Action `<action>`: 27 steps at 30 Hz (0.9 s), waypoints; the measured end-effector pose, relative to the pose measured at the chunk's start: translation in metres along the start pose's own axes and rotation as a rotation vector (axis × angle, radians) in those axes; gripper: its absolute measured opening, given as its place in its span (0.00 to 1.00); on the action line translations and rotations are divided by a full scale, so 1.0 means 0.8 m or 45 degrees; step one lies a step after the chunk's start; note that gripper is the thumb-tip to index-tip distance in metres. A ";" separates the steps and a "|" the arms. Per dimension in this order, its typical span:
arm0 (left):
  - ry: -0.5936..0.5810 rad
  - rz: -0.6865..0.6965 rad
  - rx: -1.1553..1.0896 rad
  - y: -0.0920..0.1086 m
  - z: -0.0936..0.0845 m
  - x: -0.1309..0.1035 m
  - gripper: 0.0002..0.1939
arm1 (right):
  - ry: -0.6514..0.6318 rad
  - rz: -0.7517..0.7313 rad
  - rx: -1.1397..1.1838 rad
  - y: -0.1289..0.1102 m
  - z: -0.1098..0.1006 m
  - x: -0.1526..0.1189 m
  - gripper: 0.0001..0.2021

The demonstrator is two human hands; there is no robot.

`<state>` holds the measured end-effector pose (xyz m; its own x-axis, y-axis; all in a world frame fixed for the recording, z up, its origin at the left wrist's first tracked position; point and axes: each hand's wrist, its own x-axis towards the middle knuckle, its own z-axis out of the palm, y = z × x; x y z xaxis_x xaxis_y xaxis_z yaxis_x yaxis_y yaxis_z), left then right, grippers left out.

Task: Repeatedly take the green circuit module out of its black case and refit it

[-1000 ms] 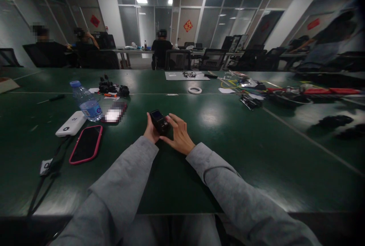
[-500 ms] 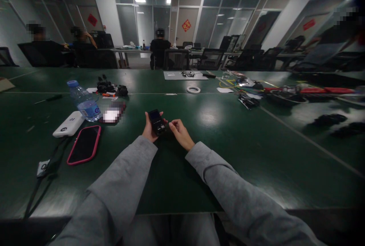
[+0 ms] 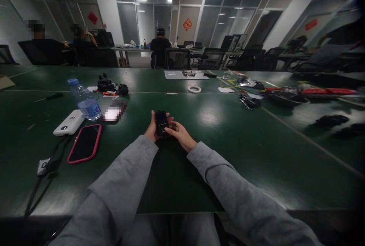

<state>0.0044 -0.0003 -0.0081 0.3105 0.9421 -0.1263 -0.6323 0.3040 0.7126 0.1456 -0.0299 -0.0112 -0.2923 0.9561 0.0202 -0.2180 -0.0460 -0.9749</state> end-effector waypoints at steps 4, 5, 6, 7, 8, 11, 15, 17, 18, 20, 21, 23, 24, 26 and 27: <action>0.042 -0.006 0.128 0.000 -0.002 0.003 0.41 | 0.109 -0.011 0.122 0.000 -0.007 0.004 0.28; 0.052 0.012 0.176 -0.001 -0.003 0.004 0.39 | 0.136 -0.005 0.154 0.000 -0.008 0.005 0.28; 0.055 0.035 0.224 -0.001 -0.004 0.005 0.35 | 0.159 0.001 0.182 0.000 -0.010 0.006 0.27; 0.053 0.059 0.270 -0.002 -0.005 0.005 0.31 | 0.179 0.003 0.201 -0.001 -0.012 0.008 0.27; 0.048 0.085 0.309 -0.003 -0.005 0.005 0.26 | 0.192 0.000 0.209 -0.001 -0.014 0.009 0.27; 0.053 0.158 0.372 -0.005 -0.004 0.003 0.20 | 0.214 -0.044 0.160 0.001 -0.020 0.011 0.29; 0.062 0.178 0.354 -0.003 -0.002 -0.003 0.20 | 0.221 -0.121 0.029 0.007 -0.023 0.013 0.32; 0.052 0.175 0.331 -0.002 -0.003 -0.004 0.20 | 0.203 -0.125 0.024 0.008 -0.024 0.013 0.31; 0.045 0.178 0.323 -0.001 -0.003 -0.004 0.21 | 0.199 -0.122 0.026 0.008 -0.024 0.013 0.31; 0.037 0.185 0.319 -0.001 -0.004 -0.004 0.21 | 0.197 -0.117 0.012 0.007 -0.024 0.013 0.31; 0.042 0.188 0.320 -0.001 -0.005 -0.003 0.21 | 0.196 -0.117 0.002 0.007 -0.023 0.013 0.31; 0.061 0.189 0.321 0.000 -0.005 -0.002 0.21 | 0.189 -0.106 -0.003 0.006 -0.023 0.012 0.31; 0.073 0.187 0.324 0.000 -0.005 -0.002 0.21 | 0.187 -0.095 0.005 0.005 -0.023 0.012 0.31; 0.090 0.187 0.330 0.000 -0.004 -0.002 0.21 | 0.187 -0.073 0.040 0.004 -0.023 0.011 0.31; 0.092 0.191 0.332 0.000 -0.004 -0.002 0.22 | 0.185 -0.064 0.062 0.004 -0.023 0.011 0.31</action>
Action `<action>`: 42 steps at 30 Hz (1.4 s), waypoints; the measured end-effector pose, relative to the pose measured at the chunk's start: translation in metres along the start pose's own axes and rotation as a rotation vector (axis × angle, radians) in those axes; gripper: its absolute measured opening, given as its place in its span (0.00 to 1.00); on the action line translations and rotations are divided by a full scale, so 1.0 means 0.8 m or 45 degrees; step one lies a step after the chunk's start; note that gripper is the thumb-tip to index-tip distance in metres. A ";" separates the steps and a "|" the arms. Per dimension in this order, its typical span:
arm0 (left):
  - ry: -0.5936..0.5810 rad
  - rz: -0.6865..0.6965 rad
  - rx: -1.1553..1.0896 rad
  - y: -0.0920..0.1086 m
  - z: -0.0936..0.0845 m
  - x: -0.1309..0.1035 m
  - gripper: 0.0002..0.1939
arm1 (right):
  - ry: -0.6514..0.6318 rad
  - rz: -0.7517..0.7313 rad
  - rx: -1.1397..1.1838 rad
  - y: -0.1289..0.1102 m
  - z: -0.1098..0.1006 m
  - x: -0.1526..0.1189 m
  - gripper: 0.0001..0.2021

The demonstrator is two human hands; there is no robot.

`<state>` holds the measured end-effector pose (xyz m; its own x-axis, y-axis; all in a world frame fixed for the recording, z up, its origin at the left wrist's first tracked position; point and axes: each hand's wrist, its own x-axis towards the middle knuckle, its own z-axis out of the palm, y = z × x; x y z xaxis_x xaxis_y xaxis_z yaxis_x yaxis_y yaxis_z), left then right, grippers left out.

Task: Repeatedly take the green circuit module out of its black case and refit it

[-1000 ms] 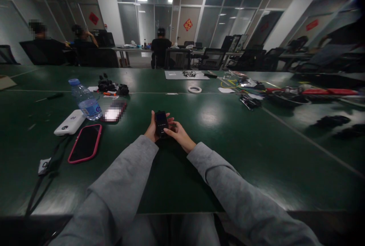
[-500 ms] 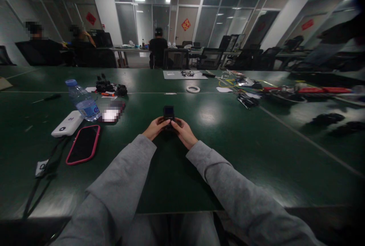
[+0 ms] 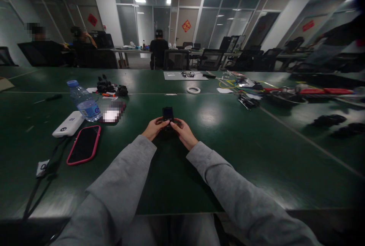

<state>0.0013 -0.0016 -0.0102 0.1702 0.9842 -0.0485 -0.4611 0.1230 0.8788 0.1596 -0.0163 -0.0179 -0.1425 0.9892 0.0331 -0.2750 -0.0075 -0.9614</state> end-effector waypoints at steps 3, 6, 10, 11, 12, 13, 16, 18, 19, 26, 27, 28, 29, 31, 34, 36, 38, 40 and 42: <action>-0.003 0.007 0.000 0.000 -0.001 0.000 0.23 | -0.003 0.017 0.056 -0.002 0.000 -0.001 0.33; -0.014 -0.001 0.011 -0.001 -0.002 0.000 0.25 | 0.018 0.035 0.097 -0.005 0.001 -0.003 0.37; -0.006 -0.001 0.028 -0.001 -0.003 0.002 0.26 | 0.017 0.059 0.157 -0.007 0.002 -0.004 0.39; -0.006 -0.001 0.038 -0.001 -0.003 0.002 0.26 | 0.012 0.064 0.168 -0.007 0.002 -0.004 0.39; -0.007 -0.002 0.050 -0.001 -0.003 0.002 0.26 | 0.007 0.069 0.175 -0.007 0.002 -0.004 0.39; -0.005 -0.002 0.059 -0.001 -0.003 0.002 0.26 | 0.000 0.077 0.181 -0.007 0.001 -0.004 0.39; 0.010 -0.006 0.082 0.000 -0.002 0.002 0.26 | -0.032 0.104 0.194 -0.007 -0.002 -0.004 0.37; 0.021 -0.005 0.093 0.000 -0.001 0.002 0.27 | -0.055 0.115 0.203 -0.008 -0.003 -0.005 0.36; 0.022 -0.004 0.097 0.001 -0.001 0.002 0.27 | -0.064 0.115 0.202 -0.009 -0.003 -0.005 0.36; 0.003 0.026 0.109 -0.002 -0.002 0.001 0.28 | -0.103 0.103 0.195 -0.012 -0.002 -0.009 0.31; 0.012 0.031 0.103 -0.002 -0.002 0.001 0.28 | -0.104 0.100 0.195 -0.012 -0.002 -0.008 0.30; 0.022 0.035 0.094 -0.002 -0.003 0.002 0.28 | -0.103 0.098 0.199 -0.011 -0.002 -0.007 0.30; 0.026 0.029 0.086 -0.002 -0.003 0.002 0.28 | -0.105 0.099 0.205 -0.011 -0.003 -0.007 0.30; 0.022 0.007 0.073 -0.002 -0.003 0.002 0.27 | -0.105 0.108 0.223 -0.009 -0.004 -0.005 0.31; -0.010 -0.023 0.063 -0.001 -0.004 0.002 0.26 | -0.104 0.121 0.238 -0.006 -0.007 -0.002 0.30; -0.017 -0.029 0.046 0.000 -0.004 0.001 0.24 | -0.109 0.114 0.228 -0.004 -0.008 0.000 0.29; -0.016 -0.032 0.026 0.001 -0.003 0.002 0.22 | -0.127 0.098 0.210 -0.003 -0.009 0.001 0.26; -0.024 -0.035 0.012 0.001 -0.002 0.002 0.21 | -0.151 0.089 0.197 -0.004 -0.008 0.001 0.25; -0.043 -0.043 0.004 0.001 -0.002 0.003 0.21 | -0.170 0.097 0.200 -0.006 -0.007 0.000 0.25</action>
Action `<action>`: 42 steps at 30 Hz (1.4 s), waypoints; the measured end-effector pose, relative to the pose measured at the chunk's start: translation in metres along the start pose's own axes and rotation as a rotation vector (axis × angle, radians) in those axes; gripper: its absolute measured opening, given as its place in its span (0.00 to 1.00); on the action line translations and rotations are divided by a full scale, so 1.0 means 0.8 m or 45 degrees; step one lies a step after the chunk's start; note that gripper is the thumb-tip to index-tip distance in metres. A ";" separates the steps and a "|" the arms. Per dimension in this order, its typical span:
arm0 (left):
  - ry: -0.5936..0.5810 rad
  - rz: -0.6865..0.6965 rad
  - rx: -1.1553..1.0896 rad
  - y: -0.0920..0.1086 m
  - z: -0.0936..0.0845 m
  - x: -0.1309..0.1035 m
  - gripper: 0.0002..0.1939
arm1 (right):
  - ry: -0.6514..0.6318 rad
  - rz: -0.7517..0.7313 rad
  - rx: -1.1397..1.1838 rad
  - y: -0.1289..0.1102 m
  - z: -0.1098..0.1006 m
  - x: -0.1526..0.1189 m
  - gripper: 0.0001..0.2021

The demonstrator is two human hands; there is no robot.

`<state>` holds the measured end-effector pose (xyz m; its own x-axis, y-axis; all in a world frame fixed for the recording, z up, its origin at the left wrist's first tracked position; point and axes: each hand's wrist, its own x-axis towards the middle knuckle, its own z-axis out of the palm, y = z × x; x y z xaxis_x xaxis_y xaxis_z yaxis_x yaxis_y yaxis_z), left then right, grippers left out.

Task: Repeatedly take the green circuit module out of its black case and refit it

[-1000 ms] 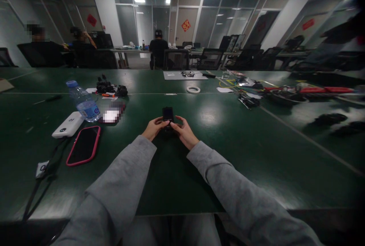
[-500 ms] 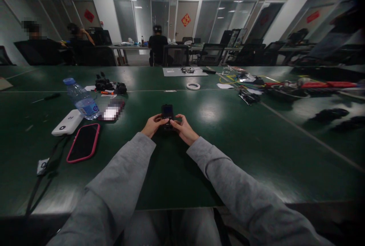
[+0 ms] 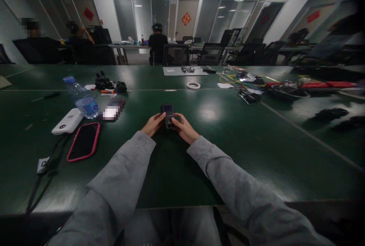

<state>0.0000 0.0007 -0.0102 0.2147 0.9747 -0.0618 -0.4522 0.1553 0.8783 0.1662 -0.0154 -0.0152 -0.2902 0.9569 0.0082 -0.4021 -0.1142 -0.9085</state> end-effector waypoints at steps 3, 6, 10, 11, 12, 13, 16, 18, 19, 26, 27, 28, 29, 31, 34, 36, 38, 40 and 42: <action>-0.009 -0.024 -0.023 0.000 -0.001 0.002 0.22 | 0.005 0.038 0.059 -0.003 0.001 -0.001 0.23; -0.005 -0.049 -0.037 -0.002 -0.005 0.004 0.23 | -0.010 0.118 0.178 -0.006 -0.002 0.000 0.17; -0.029 -0.075 -0.019 -0.004 -0.006 0.005 0.21 | -0.069 0.244 0.302 -0.010 -0.010 0.005 0.12; -0.040 -0.069 -0.013 -0.004 -0.006 0.004 0.20 | -0.077 0.267 0.301 -0.011 -0.011 0.005 0.13; -0.048 -0.056 -0.008 -0.003 -0.005 0.003 0.21 | -0.083 0.279 0.286 -0.012 -0.011 0.006 0.14; -0.053 -0.044 -0.006 -0.003 -0.004 0.002 0.22 | -0.085 0.279 0.259 -0.013 -0.010 0.005 0.15; -0.019 -0.025 -0.018 0.000 -0.001 -0.001 0.23 | -0.101 0.240 0.157 -0.014 -0.006 0.002 0.15; 0.004 -0.026 -0.033 0.001 0.000 -0.003 0.23 | -0.121 0.229 0.105 -0.016 -0.003 0.000 0.16; 0.010 -0.026 -0.039 0.001 0.000 -0.003 0.23 | -0.126 0.228 0.094 -0.016 -0.002 -0.001 0.16; -0.053 -0.072 -0.046 -0.003 -0.006 0.004 0.22 | -0.148 0.203 0.062 -0.015 0.004 -0.003 0.20; -0.048 -0.069 -0.038 -0.004 -0.006 0.004 0.22 | -0.158 0.195 0.054 -0.014 0.005 -0.004 0.21; -0.032 -0.057 -0.026 -0.004 -0.006 0.004 0.22 | -0.163 0.183 0.044 -0.014 0.007 -0.004 0.23; -0.006 -0.040 -0.013 -0.004 -0.005 0.003 0.23 | -0.157 0.167 0.036 -0.013 0.008 -0.005 0.24; 0.045 -0.014 0.001 -0.003 -0.002 0.000 0.24 | -0.120 0.128 0.021 -0.012 0.011 -0.006 0.25; 0.100 0.019 0.002 0.000 0.004 -0.004 0.25 | -0.034 0.072 -0.010 -0.009 0.015 -0.008 0.27; 0.137 0.036 0.011 0.001 0.006 -0.004 0.26 | 0.044 0.009 -0.094 -0.005 0.016 -0.009 0.30; 0.183 0.046 0.012 0.000 0.006 -0.002 0.27 | 0.121 -0.098 -0.265 0.001 0.017 -0.009 0.35; 0.220 0.058 0.012 -0.003 0.006 0.000 0.28 | 0.173 -0.208 -0.453 0.005 0.019 -0.010 0.41; 0.225 0.077 0.037 -0.005 0.005 0.001 0.29 | 0.214 -0.276 -0.572 0.008 0.020 -0.011 0.45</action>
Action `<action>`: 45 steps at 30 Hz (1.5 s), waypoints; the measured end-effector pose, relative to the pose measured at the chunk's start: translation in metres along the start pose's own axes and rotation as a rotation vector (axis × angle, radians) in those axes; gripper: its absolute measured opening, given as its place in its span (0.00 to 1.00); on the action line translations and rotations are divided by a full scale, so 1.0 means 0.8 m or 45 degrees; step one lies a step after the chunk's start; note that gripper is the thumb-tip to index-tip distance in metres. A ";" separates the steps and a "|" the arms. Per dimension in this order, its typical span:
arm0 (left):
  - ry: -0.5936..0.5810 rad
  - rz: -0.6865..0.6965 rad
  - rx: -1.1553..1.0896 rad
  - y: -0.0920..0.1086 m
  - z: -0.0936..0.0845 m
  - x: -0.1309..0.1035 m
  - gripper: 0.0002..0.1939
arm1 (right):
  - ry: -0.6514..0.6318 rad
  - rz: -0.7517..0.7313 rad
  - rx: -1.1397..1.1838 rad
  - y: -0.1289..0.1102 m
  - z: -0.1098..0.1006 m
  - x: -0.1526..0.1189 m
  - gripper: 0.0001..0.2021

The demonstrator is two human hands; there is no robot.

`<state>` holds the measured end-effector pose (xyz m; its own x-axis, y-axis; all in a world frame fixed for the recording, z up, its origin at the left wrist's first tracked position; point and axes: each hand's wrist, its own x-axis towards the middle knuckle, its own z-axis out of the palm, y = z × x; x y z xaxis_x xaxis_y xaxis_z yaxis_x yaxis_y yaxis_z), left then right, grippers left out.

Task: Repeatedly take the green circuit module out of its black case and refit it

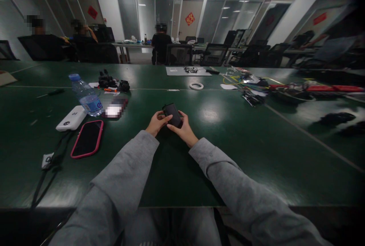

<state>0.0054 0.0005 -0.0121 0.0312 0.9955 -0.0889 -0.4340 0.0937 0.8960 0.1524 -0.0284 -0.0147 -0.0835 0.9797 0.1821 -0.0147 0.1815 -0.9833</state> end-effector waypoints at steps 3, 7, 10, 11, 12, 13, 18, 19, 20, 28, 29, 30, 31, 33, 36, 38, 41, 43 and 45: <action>-0.028 0.011 0.035 0.000 -0.001 0.000 0.28 | 0.034 -0.018 -0.013 0.001 0.000 0.000 0.41; -0.049 -0.019 -0.048 0.002 -0.004 0.000 0.28 | -0.066 0.145 0.209 -0.003 -0.006 0.003 0.32; -0.050 -0.033 -0.099 0.003 -0.005 0.001 0.31 | -0.167 0.264 0.394 -0.012 -0.011 0.004 0.28; -0.063 -0.042 -0.093 0.003 -0.005 0.001 0.31 | -0.195 0.290 0.434 -0.016 -0.012 0.004 0.26; -0.088 -0.054 -0.078 0.004 -0.005 0.001 0.31 | -0.227 0.318 0.466 -0.019 -0.013 0.004 0.24; -0.124 -0.065 -0.057 0.004 -0.005 0.000 0.30 | -0.258 0.347 0.488 -0.021 -0.014 0.005 0.23; -0.173 -0.075 -0.013 0.008 -0.003 -0.004 0.23 | -0.191 0.351 0.414 -0.012 -0.014 0.011 0.22; -0.136 -0.071 -0.013 0.008 -0.003 -0.004 0.23 | -0.126 0.303 0.352 -0.007 -0.013 0.012 0.22; -0.099 -0.065 -0.006 0.008 -0.003 -0.004 0.22 | -0.065 0.246 0.280 -0.002 -0.013 0.013 0.23; -0.093 0.044 0.160 0.001 0.001 -0.004 0.22 | 0.006 -0.325 -0.315 -0.002 -0.012 0.004 0.33; -0.107 0.046 0.163 0.001 0.001 -0.005 0.22 | 0.017 -0.357 -0.369 -0.004 -0.014 0.003 0.32; -0.115 0.037 0.164 0.001 0.001 -0.005 0.21 | 0.022 -0.371 -0.416 -0.005 -0.016 0.004 0.31; -0.118 0.024 0.164 0.001 0.001 -0.005 0.21 | 0.023 -0.375 -0.451 -0.006 -0.019 0.005 0.30; -0.130 -0.006 0.165 0.003 0.001 -0.006 0.20 | 0.034 -0.379 -0.503 -0.006 -0.028 0.008 0.30; -0.172 -0.033 0.182 0.006 0.002 -0.007 0.21 | 0.075 -0.416 -0.583 -0.005 -0.046 0.014 0.28; -0.186 -0.044 0.192 0.007 0.003 -0.008 0.22 | 0.082 -0.453 -0.666 -0.005 -0.055 0.016 0.27; -0.180 -0.063 0.182 0.008 0.004 -0.008 0.22 | 0.086 -0.513 -0.768 -0.002 -0.059 0.014 0.27; -0.157 -0.077 0.172 0.008 0.005 -0.007 0.22 | 0.084 -0.561 -0.838 0.002 -0.055 0.011 0.27; -0.139 -0.085 0.159 0.007 0.006 -0.007 0.21 | 0.098 -0.594 -0.921 0.006 -0.047 0.008 0.29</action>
<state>0.0069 -0.0043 -0.0049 0.1569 0.9816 -0.1087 -0.3124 0.1538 0.9374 0.1892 -0.0184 -0.0179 -0.1589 0.7900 0.5921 0.6096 0.5503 -0.5706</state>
